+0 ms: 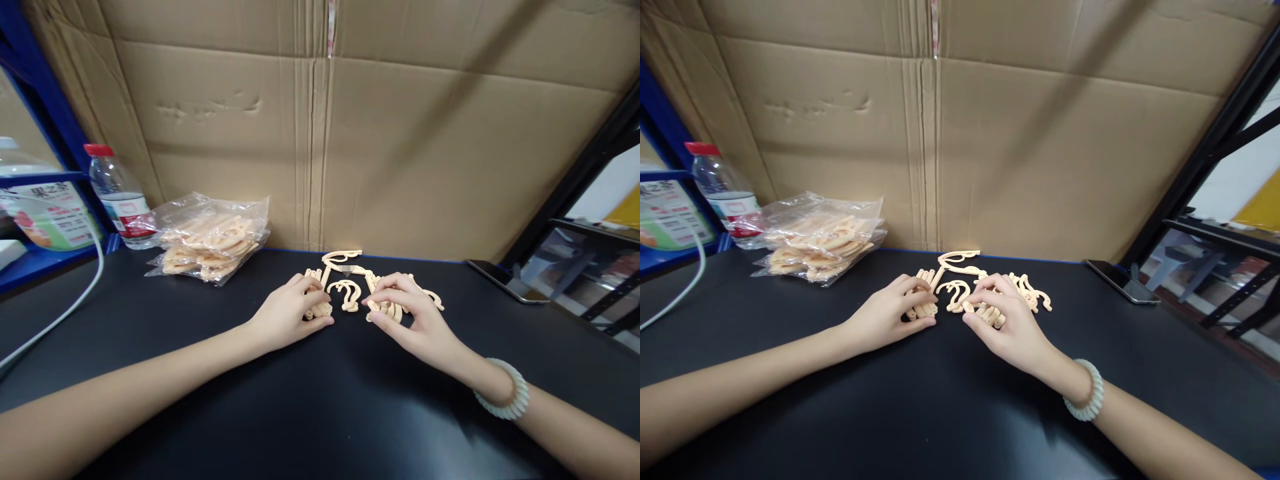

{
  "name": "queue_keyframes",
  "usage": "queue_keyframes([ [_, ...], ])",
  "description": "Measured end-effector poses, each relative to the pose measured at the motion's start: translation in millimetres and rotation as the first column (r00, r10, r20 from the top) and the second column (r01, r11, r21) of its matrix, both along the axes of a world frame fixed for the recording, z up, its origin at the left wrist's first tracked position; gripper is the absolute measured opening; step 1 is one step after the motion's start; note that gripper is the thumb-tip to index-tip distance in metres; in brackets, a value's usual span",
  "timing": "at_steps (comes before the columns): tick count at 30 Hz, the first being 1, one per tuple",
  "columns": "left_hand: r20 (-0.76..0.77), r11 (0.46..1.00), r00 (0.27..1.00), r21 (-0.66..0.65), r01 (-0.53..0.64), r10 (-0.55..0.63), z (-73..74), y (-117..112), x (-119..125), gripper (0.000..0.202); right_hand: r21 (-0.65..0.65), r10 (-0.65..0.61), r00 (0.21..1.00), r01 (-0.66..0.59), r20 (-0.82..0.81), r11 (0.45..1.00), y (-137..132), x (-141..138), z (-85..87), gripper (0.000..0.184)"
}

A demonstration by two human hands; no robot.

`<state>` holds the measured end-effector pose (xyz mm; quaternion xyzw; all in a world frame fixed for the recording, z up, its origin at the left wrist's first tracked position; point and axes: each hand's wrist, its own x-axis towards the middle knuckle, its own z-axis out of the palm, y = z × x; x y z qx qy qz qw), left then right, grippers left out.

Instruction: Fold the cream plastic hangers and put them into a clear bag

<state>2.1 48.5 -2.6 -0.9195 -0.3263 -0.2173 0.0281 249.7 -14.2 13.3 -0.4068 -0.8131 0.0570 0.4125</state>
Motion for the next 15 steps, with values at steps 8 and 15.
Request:
queue_keyframes([
  [8, 0.073, 0.999, 0.997, 0.004, 0.033, -0.033, -1.5, -0.6, -4.3, 0.021, 0.033, 0.010, 0.978, -0.017, 0.208, 0.999, 28.9, -2.5, 9.4, 0.007],
  [15, 0.089, 0.995, 0.992, 0.036, 0.089, -0.091, -0.6, -2.8, -5.5, 0.019, -0.113, 0.117, 0.924, -0.081, 0.363, 0.990, 43.7, -24.2, 4.8, 0.008],
])
